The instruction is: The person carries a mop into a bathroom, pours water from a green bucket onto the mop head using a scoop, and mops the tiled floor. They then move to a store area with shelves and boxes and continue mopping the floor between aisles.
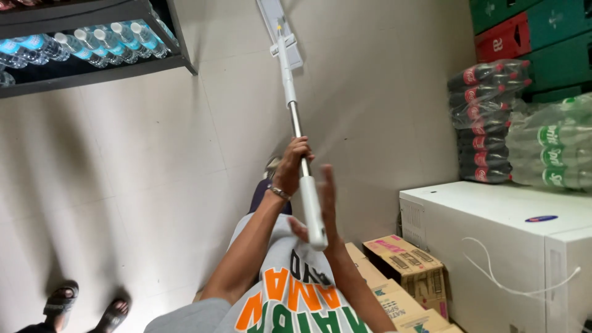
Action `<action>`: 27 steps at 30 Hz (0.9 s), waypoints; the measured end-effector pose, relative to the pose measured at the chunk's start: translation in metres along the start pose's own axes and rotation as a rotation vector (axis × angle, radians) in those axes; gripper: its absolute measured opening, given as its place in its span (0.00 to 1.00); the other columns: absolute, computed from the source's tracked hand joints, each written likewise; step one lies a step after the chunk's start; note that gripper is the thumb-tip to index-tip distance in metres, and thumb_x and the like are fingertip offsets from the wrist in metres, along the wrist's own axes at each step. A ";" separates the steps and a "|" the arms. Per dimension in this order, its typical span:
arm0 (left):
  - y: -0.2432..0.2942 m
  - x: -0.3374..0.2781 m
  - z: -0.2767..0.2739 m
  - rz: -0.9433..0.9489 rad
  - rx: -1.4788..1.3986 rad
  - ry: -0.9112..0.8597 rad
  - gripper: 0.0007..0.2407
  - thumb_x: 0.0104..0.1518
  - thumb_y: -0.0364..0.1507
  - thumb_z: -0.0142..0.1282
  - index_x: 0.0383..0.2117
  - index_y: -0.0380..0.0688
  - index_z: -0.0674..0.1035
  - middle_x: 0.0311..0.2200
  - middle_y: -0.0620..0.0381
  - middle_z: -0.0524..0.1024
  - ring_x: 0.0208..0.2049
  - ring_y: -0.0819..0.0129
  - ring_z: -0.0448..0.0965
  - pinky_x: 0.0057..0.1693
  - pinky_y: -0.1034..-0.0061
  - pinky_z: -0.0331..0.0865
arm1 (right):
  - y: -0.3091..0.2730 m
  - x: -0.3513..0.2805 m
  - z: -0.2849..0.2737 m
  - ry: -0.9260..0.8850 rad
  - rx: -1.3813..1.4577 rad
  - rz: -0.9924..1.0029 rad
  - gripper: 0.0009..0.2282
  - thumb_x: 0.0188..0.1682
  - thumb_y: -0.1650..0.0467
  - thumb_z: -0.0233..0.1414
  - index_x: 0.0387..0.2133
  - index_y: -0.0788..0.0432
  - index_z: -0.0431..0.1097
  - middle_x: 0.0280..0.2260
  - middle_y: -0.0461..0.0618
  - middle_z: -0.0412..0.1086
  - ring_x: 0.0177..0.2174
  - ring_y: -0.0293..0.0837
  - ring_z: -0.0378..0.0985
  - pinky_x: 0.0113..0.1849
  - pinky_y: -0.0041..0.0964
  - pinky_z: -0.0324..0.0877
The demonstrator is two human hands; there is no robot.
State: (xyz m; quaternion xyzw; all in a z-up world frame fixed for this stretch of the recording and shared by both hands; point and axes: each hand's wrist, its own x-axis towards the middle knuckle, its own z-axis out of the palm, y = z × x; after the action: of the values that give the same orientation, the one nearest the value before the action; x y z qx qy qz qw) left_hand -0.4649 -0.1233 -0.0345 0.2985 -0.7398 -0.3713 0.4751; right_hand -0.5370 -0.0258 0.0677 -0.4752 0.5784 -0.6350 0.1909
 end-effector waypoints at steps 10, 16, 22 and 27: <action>-0.063 0.158 0.141 0.022 0.050 0.066 0.14 0.62 0.18 0.56 0.48 0.43 0.64 0.46 0.51 0.69 0.65 0.52 0.68 0.75 0.52 0.58 | 0.069 0.211 -0.060 -0.232 0.176 -0.381 0.12 0.55 0.69 0.49 0.24 0.64 0.62 0.22 0.52 0.67 0.26 0.47 0.73 0.41 0.50 0.76; -0.069 0.235 0.206 -0.102 0.110 -0.082 0.18 0.55 0.12 0.51 0.50 0.39 0.68 0.56 0.45 0.69 0.69 0.44 0.60 0.73 0.59 0.60 | 0.111 0.312 -0.127 -0.347 0.161 -0.337 0.10 0.52 0.72 0.49 0.22 0.66 0.62 0.22 0.53 0.67 0.27 0.48 0.74 0.43 0.49 0.75; -0.115 0.285 0.302 -0.112 0.185 0.019 0.16 0.57 0.11 0.48 0.50 0.39 0.69 0.66 0.45 0.63 0.72 0.46 0.57 0.71 0.61 0.58 | 0.177 0.395 -0.189 -0.441 0.240 -0.379 0.05 0.47 0.77 0.48 0.22 0.64 0.63 0.23 0.53 0.68 0.28 0.49 0.75 0.45 0.51 0.76; -0.204 0.319 0.335 -0.254 0.353 0.038 0.15 0.59 0.15 0.51 0.50 0.47 0.71 0.68 0.51 0.64 0.71 0.51 0.62 0.70 0.64 0.62 | 0.239 0.461 -0.196 -0.799 0.204 -0.500 0.08 0.30 0.81 0.53 0.21 0.65 0.62 0.24 0.55 0.66 0.30 0.55 0.75 0.44 0.51 0.74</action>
State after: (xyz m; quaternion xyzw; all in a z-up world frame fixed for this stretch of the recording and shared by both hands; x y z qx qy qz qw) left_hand -0.8743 -0.3998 -0.1423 0.4746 -0.7408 -0.2872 0.3788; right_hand -0.9915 -0.3439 0.0483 -0.7855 0.2626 -0.4826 0.2850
